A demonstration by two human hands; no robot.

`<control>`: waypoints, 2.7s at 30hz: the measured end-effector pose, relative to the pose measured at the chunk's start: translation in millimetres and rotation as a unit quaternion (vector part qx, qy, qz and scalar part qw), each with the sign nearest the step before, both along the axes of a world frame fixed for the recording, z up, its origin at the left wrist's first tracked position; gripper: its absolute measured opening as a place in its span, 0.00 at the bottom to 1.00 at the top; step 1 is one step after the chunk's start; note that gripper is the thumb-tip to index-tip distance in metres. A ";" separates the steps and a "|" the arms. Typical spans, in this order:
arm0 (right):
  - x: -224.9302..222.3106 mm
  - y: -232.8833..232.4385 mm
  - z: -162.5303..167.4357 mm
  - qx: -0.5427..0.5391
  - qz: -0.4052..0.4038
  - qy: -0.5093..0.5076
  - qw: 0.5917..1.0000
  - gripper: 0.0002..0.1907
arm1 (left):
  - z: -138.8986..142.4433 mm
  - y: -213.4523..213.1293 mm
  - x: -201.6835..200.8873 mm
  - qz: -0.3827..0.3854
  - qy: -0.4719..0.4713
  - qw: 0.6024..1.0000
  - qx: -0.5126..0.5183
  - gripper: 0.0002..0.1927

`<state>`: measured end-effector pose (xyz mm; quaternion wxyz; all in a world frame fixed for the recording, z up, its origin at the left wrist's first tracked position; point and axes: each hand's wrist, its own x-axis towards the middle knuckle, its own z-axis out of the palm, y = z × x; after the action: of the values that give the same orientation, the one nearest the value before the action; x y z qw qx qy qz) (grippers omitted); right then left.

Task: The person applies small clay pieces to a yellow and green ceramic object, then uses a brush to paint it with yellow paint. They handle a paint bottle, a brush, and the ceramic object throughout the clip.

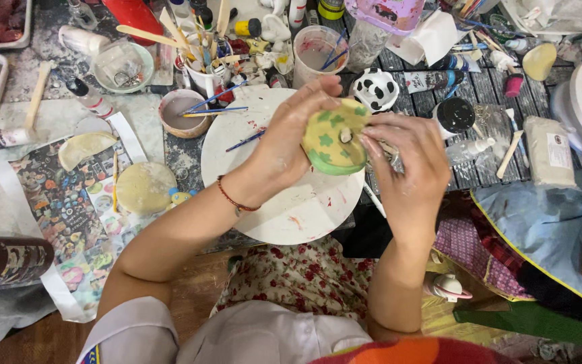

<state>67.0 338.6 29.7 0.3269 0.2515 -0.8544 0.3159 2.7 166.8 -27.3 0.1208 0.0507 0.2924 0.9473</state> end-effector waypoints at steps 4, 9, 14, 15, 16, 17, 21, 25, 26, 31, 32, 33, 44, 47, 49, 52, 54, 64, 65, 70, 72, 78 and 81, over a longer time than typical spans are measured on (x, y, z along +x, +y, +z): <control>-4.3 -7.8 4.2 0.037 0.028 -0.033 0.998 0.14 | 9.0 -12.1 0.0 -0.015 0.011 1.000 -0.022 0.17; -9.3 -10.7 15.4 0.062 0.022 -0.062 0.996 0.18 | 10.2 -14.8 -2.5 -0.009 0.051 0.997 -0.048 0.16; -16.4 -10.1 19.2 0.072 0.040 -0.050 0.995 0.14 | 9.5 -16.5 -8.7 -0.008 0.041 0.998 -0.045 0.15; -16.6 -10.7 17.6 0.072 0.045 -0.051 0.995 0.14 | 8.9 -16.9 -9.1 -0.005 0.034 0.998 -0.044 0.15; -17.7 -11.9 15.7 0.061 0.043 -0.044 0.996 0.14 | 8.8 -17.5 -10.5 -0.004 0.034 0.998 -0.044 0.16; -18.6 -13.4 12.9 0.051 0.042 -0.038 0.997 0.14 | 8.4 -18.3 -11.5 -0.004 0.033 0.998 -0.044 0.16; -18.2 -7.9 -0.3 -0.017 0.018 0.014 1.000 0.13 | 9.5 -25.8 -19.5 0.042 0.061 0.995 -0.069 0.17; -13.5 7.8 -19.9 -0.085 0.009 -0.058 0.995 0.11 | 20.9 -56.2 -31.4 0.103 0.108 0.988 -0.041 0.17; -11.3 10.3 -26.5 -0.073 0.005 -0.103 0.992 0.12 | 24.8 -65.6 -33.0 0.132 0.113 0.984 -0.044 0.17; -7.2 -13.1 -66.6 0.047 0.065 -0.204 0.976 0.12 | 40.3 -88.2 -33.2 0.156 0.076 0.984 -0.039 0.19; -6.0 -17.4 -70.4 0.064 0.076 -0.196 0.975 0.13 | 41.4 -88.3 -33.2 0.147 0.067 0.986 -0.049 0.19; -6.4 -20.0 -71.6 0.082 0.086 -0.187 0.975 0.15 | 41.9 -88.3 -33.6 0.139 0.058 0.987 -0.059 0.20; -10.0 -31.0 -39.2 -0.127 0.111 -0.173 0.970 0.68 | 7.4 -26.9 -29.3 -0.015 0.035 0.999 0.006 0.20; -7.9 -36.7 -41.7 -0.116 0.093 -0.162 0.975 0.67 | -0.7 -8.6 -17.6 -0.042 0.054 0.998 0.000 0.20; -6.4 -34.1 -46.0 -0.111 0.087 -0.167 0.976 0.65 | -3.8 -3.4 -11.8 -0.051 0.074 0.996 -0.015 0.20; -7.7 -20.9 -51.2 -0.124 0.108 -0.189 0.968 0.64 | -3.9 1.4 -5.1 -0.064 0.099 0.992 -0.044 0.24; -8.0 -10.9 -52.2 -0.145 0.114 -0.218 0.958 0.63 | -0.1 3.3 -3.4 -0.094 0.107 0.988 -0.061 0.27; -26.8 29.2 -2.6 0.077 0.132 -0.144 0.978 0.68 | 32.7 -13.8 -8.9 -0.208 0.065 0.953 -0.211 0.28; -31.7 28.0 -1.2 0.079 0.136 -0.124 0.980 0.69 | 35.6 -16.0 -10.6 -0.191 0.077 0.954 -0.216 0.28; -48.6 49.7 -1.6 -0.009 0.147 -0.154 0.977 0.50 | 48.5 -42.5 -20.2 -0.103 0.102 0.967 -0.211 0.28; -51.0 65.4 -9.3 -0.009 0.060 -0.154 0.986 0.31 | 48.6 -54.5 -19.3 -0.056 0.126 0.964 -0.229 0.28; -43.3 85.9 -55.1 -0.027 -0.080 -0.192 0.978 0.13 | 38.6 -48.7 -30.8 -0.106 0.103 0.953 -0.265 0.27; -36.3 85.4 -72.2 -0.032 -0.066 -0.235 0.969 0.17 | 32.0 -42.2 -33.5 -0.115 0.090 0.952 -0.269 0.28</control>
<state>30.7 424.1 -42.5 0.1450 0.1029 -0.9114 0.3713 -30.9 124.6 4.6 0.2115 0.1351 0.5378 0.8048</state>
